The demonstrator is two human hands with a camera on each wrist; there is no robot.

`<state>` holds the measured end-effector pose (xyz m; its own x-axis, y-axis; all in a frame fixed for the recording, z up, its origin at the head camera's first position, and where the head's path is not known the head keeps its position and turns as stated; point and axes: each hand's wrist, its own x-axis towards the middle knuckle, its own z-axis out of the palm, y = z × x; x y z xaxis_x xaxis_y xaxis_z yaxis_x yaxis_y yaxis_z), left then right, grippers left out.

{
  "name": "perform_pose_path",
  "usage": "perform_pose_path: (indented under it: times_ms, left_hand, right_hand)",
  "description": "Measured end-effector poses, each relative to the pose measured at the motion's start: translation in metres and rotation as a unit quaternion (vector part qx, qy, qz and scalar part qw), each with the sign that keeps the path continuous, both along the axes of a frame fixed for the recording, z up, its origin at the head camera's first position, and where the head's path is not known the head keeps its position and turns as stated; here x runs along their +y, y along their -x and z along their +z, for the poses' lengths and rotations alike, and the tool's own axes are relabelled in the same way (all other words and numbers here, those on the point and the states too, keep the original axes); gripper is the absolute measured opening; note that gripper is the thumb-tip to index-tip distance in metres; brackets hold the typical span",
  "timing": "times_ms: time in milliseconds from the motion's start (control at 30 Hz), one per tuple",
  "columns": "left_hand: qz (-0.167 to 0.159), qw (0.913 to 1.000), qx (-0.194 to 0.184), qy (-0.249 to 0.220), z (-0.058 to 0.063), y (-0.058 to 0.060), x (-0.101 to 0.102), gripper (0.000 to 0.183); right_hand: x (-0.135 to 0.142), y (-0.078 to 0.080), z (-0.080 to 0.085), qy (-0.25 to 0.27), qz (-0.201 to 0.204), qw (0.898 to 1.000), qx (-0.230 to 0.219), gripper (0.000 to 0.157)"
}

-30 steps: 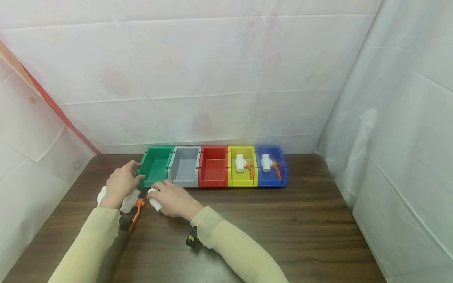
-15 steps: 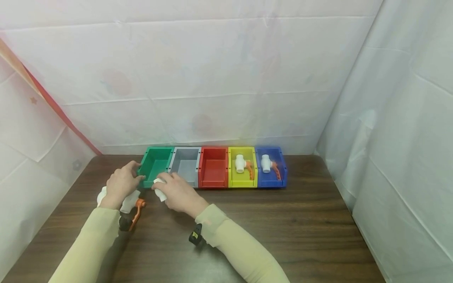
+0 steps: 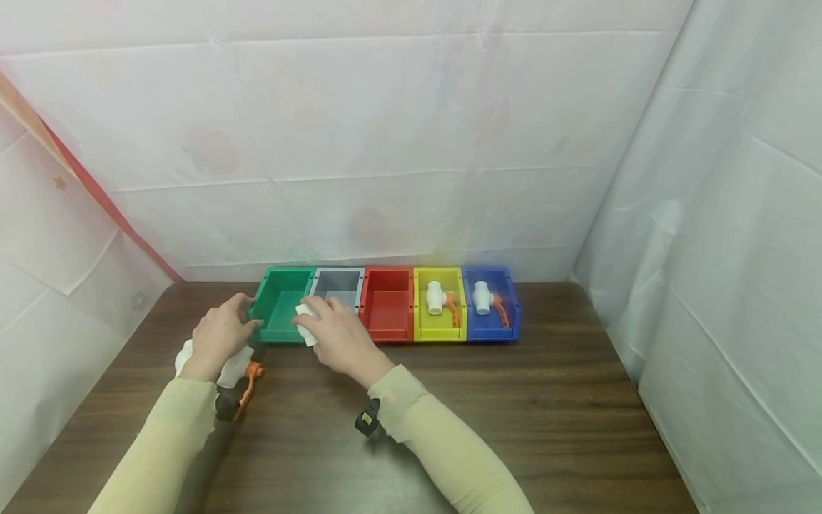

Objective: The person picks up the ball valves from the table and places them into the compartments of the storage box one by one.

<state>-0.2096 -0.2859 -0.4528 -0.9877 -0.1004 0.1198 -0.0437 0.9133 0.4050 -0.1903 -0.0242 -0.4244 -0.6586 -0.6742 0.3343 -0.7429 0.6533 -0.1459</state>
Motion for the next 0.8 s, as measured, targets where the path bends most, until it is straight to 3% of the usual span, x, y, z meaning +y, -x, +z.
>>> perform_pose_path:
  times_ms: [267,567,800]
  left_hand:
    - [-0.003,1.0,0.003,-0.005,0.001,-0.001,0.0,0.046]
    - [-0.003,1.0,0.008,-0.004,0.0,-0.001,-0.001,0.046]
    - [0.001,1.0,0.002,-0.006,0.001,-0.002,0.0,0.046]
  right_hand:
    - [0.015,0.007,0.0,0.022,-0.02,0.999,0.023,0.049]
    - [0.035,0.016,-0.004,0.055,-0.063,0.997,0.0,0.058]
    - [0.049,0.023,-0.002,0.066,-0.086,0.994,0.001,0.054]
